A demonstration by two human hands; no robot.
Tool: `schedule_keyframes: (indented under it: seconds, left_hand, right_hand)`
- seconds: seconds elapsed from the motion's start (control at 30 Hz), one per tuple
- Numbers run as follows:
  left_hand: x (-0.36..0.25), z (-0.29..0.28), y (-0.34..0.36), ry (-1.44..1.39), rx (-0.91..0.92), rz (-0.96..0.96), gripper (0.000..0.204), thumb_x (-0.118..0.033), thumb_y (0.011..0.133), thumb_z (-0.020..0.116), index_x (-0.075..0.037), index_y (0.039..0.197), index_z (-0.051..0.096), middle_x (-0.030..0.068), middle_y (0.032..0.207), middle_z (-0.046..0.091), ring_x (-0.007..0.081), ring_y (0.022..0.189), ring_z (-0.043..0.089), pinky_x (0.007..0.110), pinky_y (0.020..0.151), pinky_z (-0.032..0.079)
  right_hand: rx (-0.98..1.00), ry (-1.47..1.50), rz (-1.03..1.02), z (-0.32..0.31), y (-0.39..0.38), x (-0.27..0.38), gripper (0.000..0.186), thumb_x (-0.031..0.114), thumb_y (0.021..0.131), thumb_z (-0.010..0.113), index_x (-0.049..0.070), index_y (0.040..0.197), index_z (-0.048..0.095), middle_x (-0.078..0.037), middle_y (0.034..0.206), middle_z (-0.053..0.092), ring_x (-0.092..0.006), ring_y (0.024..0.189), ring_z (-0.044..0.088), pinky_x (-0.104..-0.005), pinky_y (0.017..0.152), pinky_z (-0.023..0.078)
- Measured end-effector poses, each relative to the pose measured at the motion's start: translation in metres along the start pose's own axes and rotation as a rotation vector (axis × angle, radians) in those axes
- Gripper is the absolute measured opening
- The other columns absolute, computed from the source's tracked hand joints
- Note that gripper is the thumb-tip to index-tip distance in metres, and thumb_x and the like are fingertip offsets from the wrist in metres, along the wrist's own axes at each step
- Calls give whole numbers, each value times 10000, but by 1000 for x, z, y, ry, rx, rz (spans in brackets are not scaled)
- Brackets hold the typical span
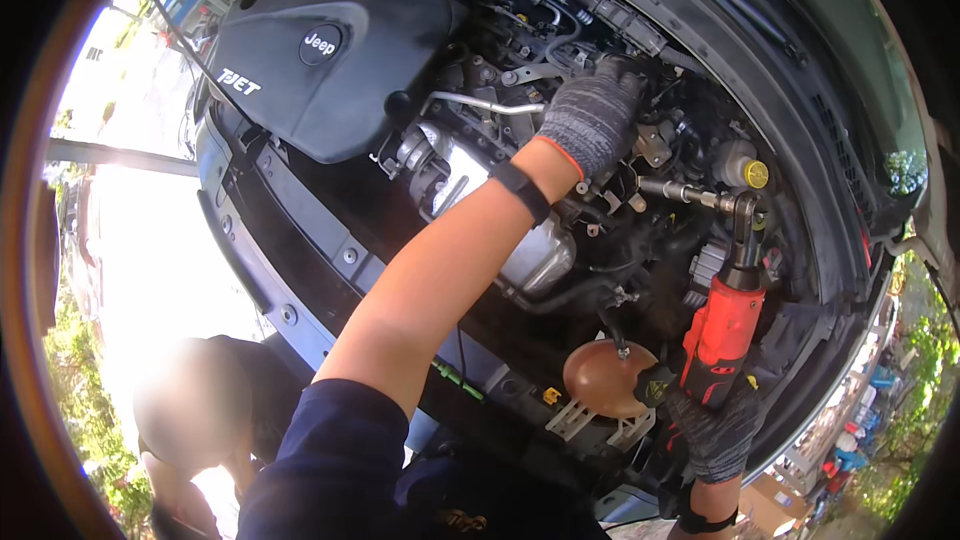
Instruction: The person uses a red impact wrench to remove bolts from the engine block of a Jeep with the hood open. They repeatedly loosen and remove bolts, then place the tool on the cowl area. The person also uses a socket wrench to tighten bolts on the engine.
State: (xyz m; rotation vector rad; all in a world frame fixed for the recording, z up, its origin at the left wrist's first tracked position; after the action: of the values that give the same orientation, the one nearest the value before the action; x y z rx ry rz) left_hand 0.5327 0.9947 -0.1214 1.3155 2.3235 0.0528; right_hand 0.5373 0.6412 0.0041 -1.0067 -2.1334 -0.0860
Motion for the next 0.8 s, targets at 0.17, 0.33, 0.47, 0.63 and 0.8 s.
schedule_keyframes:
  seconds: [0.17, 0.33, 0.47, 0.63, 0.8]
  left_hand:
    - [-8, -11, 7, 192, 28, 216, 366, -213, 931, 678, -105, 1278, 723, 159, 1284, 661, 360, 1214, 657, 510, 949, 559]
    - [12, -16, 11, 165, -16, 237, 351, -284, 966, 661, -145, 1282, 725, 144, 1296, 658, 360, 1227, 655, 514, 942, 558]
    - [-6, 23, 7, 133, 78, 174, 441, -345, 982, 652, -207, 1401, 653, 157, 1476, 564, 375, 1332, 600, 598, 1007, 523]
    - [-10, 69, -12, 291, 52, 169, 656, -345, 915, 692, -215, 1543, 552, 212, 1623, 436, 460, 1483, 443, 717, 1170, 365]
    - [-12, 67, -11, 135, 15, 51, 580, -387, 906, 696, -140, 1427, 639, 253, 1544, 500, 489, 1452, 460, 677, 1152, 400]
  right_hand:
    - [11, -2, 54, 3, 2, 4, 470, 195, 774, 914, 52, 1191, 749, -92, 1025, 817, -241, 880, 799, -389, 795, 632]
    - [30, -69, 21, 7, 3, -2, 472, 199, 785, 906, 49, 1203, 747, -98, 1030, 816, -254, 918, 797, -407, 841, 629]
    - [23, -81, 75, 10, -1, -4, 465, 199, 789, 900, 50, 1201, 746, -92, 1039, 814, -249, 934, 794, -406, 860, 626]
    - [104, 105, 175, 15, -3, -10, 498, 201, 774, 905, 57, 1221, 741, -100, 1052, 813, -230, 951, 793, -393, 873, 626]
    - [79, 74, 65, 4, -7, -9, 513, 208, 787, 902, 55, 1246, 732, -103, 1072, 816, -214, 967, 793, -375, 889, 625]
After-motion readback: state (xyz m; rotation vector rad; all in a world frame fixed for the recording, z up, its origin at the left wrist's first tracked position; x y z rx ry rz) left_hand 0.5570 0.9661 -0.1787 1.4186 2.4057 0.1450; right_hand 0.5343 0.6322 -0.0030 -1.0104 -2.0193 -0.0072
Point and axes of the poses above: each hand's wrist, its own y-axis towards the middle knuckle, its own z-axis out of the palm, x = y × z, the point moved 4 cm from there along y, towards the middle knuckle
